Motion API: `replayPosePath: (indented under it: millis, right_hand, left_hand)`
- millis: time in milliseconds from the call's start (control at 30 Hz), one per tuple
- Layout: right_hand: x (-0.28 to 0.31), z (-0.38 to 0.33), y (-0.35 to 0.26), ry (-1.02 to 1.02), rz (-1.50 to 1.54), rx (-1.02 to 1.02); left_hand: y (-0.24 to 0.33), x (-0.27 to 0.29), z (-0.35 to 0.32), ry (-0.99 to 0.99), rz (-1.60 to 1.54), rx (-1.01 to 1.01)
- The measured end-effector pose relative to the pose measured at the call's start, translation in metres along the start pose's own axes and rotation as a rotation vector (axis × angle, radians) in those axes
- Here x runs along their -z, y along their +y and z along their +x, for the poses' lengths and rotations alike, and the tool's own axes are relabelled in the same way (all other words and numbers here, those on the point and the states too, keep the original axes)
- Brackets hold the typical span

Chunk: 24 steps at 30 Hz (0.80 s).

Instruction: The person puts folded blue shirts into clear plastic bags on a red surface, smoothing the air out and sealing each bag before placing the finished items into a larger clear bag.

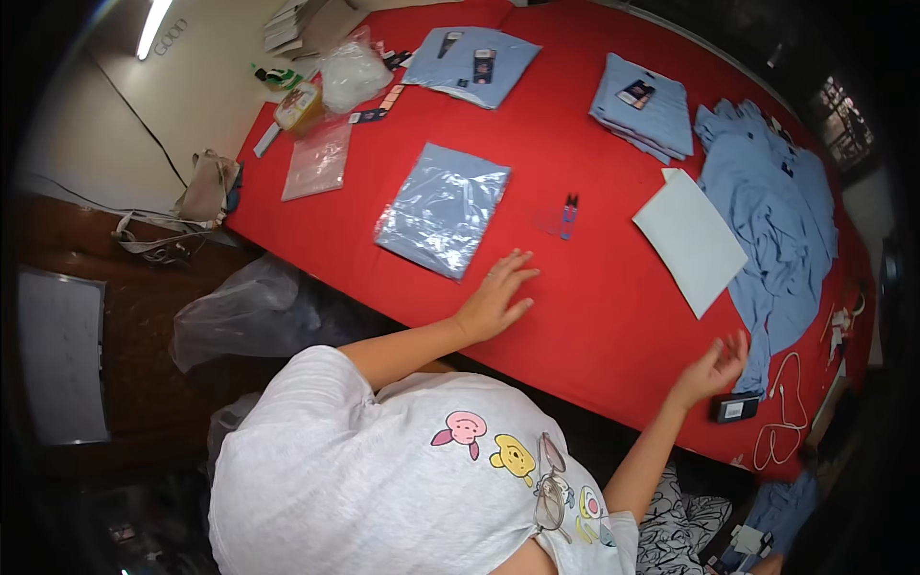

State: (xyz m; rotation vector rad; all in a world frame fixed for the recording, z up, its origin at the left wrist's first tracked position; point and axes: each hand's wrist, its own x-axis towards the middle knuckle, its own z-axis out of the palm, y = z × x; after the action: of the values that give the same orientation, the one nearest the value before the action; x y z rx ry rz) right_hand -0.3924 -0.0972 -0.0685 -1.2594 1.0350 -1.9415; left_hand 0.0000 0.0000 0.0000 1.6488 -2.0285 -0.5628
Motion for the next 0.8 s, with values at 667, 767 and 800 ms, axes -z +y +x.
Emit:
replayPosePath:
  millis: [667, 767, 800]
  right_hand:
    - [-0.365, -0.180, -0.044, -0.910, -1.012, 0.191]
    - [-0.379, -0.164, -0.063, -0.731, -0.816, 0.151]
    - [-0.384, -0.157, -0.068, -0.581, -0.746, 0.159]
  left_hand:
    - [-0.172, 0.150, -0.024, -0.139, -1.409, 0.601]
    - [-0.169, 0.179, -0.026, -0.148, -1.331, 0.460]
    - [-0.176, 0.183, -0.028, -0.139, -1.319, 0.462]
